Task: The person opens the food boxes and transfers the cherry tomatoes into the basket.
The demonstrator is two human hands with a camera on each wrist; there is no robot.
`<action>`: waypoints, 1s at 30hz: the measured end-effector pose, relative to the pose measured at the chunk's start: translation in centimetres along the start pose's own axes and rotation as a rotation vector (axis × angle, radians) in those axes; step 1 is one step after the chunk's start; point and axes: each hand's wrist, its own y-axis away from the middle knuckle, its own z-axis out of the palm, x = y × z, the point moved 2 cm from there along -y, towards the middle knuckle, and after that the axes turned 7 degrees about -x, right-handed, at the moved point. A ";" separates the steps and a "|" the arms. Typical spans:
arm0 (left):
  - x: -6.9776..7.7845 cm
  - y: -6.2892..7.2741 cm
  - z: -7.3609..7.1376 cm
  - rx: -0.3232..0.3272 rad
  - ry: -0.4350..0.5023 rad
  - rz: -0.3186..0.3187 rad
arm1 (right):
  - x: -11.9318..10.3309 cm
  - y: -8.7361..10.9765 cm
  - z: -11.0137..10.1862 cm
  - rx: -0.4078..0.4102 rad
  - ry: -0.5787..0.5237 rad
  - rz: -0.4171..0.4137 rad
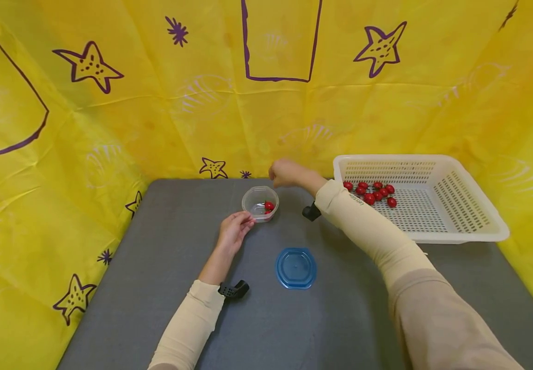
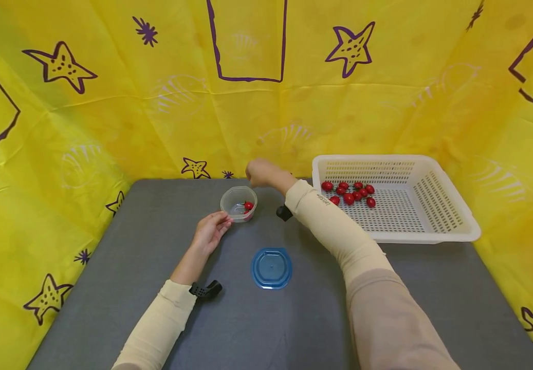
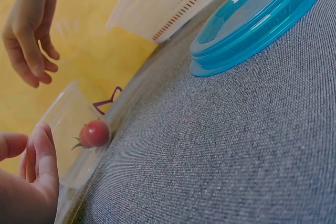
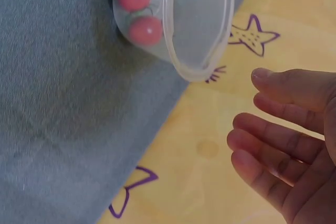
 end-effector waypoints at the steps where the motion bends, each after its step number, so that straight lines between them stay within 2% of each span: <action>1: 0.0 0.0 0.0 0.000 -0.002 -0.003 | -0.2 -0.1 0.2 -0.002 -0.001 0.000; 7: -0.2 0.0 -0.1 0.001 -0.005 -0.010 | -2.4 0.2 0.6 -0.026 0.018 0.020; 19: -0.3 0.0 -0.2 -0.007 0.001 -0.001 | -4.1 -1.2 3.9 -0.034 0.010 0.035; 30: 0.0 -0.2 0.0 -0.006 0.006 -0.007 | -5.2 -1.6 5.8 -0.075 0.048 0.161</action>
